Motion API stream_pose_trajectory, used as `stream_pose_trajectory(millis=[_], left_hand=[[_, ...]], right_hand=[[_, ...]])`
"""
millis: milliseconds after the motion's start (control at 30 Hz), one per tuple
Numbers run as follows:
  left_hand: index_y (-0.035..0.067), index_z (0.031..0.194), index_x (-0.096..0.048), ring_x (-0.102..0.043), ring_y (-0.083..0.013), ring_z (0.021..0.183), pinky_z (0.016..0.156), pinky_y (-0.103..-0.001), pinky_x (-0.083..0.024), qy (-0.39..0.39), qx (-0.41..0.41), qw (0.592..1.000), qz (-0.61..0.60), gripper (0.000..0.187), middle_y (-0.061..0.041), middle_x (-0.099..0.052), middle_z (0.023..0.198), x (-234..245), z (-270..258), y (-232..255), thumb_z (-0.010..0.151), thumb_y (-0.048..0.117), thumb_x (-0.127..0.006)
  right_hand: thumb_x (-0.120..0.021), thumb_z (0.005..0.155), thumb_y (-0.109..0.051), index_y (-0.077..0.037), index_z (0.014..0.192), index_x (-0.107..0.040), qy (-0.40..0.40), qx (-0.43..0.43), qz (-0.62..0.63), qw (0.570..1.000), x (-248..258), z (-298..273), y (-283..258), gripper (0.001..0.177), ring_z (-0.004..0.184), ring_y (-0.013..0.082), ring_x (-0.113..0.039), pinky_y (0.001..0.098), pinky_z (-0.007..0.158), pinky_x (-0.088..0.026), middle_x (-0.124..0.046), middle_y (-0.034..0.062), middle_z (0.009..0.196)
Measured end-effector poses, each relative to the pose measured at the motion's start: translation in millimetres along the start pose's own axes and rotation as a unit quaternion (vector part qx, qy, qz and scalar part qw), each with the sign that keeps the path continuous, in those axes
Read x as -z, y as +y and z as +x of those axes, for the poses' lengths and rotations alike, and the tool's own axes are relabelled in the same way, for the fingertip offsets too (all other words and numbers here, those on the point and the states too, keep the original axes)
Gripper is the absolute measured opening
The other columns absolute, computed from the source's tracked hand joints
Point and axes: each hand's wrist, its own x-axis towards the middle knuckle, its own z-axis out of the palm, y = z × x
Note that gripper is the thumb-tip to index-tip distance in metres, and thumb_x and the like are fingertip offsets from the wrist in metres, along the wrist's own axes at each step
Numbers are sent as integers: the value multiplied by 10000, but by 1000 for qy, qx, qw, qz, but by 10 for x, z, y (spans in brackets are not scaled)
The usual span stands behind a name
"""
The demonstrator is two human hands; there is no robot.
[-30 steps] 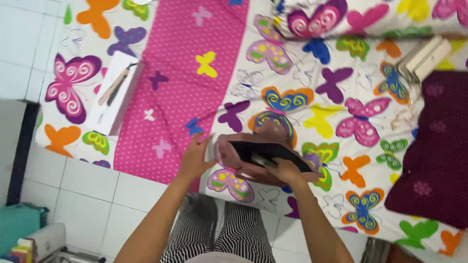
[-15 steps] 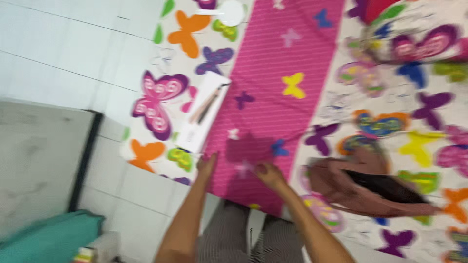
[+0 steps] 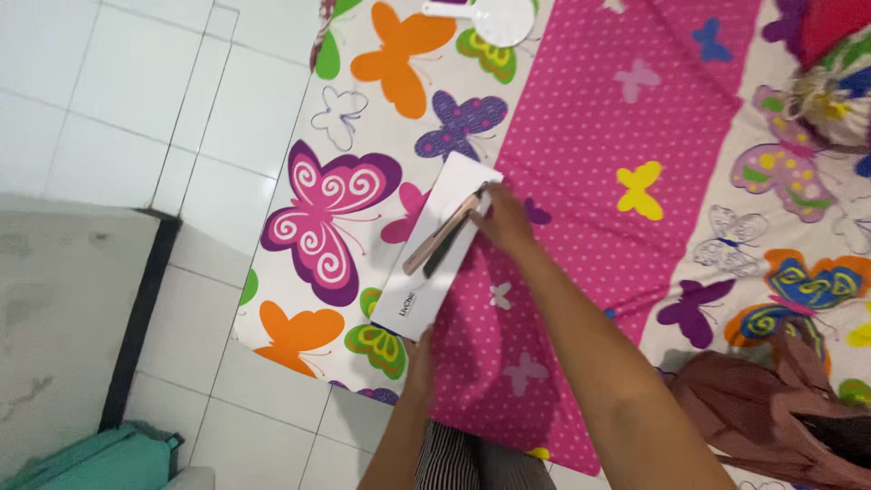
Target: The person opens a wardrobe, takes a pink handbag, and places it on the bed. They open the bag, place a wallet inside, handle a small woven pouch, then unpack a hair straightener from its box and place the box and items into the bag, finishing by picking up a small box from a shelf.
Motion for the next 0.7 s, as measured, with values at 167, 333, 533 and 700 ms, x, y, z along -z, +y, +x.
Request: stream_pose_trajectory(millis=[167,333,533,700], left_hand=[[263,1614,60,-341,-263,1467,1170,-508,-391,29,-11,998,57,985,-69,-204,1647,219,-18,5,910,376,-619],[151,1632,-29,-371,-298,1474,1151,-495,-354,72,-65,982,162,946,-128,-274,1661,587,116,32,920,311,-630],[49,1611,-162,-383,-255,1457,1168,-368,-352,39,-72,952,294,921,-151,-323,1619,630,445,203,901,262,-709],[-15,1531,-350,-610,-274,1237,1029,-381,-492,-79,-240,844,474,853,-210,-602,1362,-8,970,185,865,289,-788]], right_hand=[[-822,779,-475,37,1497,-401,29,20,-97,995,-51,502,-100,977,1379,406,-375,584,1035,-308,-399,233,1530],[-819,733,-534,-15,1403,-531,26,-80,-105,991,51,172,20,894,1293,389,-489,508,1086,-414,-542,225,1351],[-782,848,-551,18,1379,-514,117,-205,52,970,366,-1605,873,823,1185,370,-588,500,979,-496,-554,224,1310],[-707,883,-492,-45,1580,-324,113,-348,219,905,589,-2517,1667,912,1200,330,-578,469,1024,-482,-597,204,1284]])
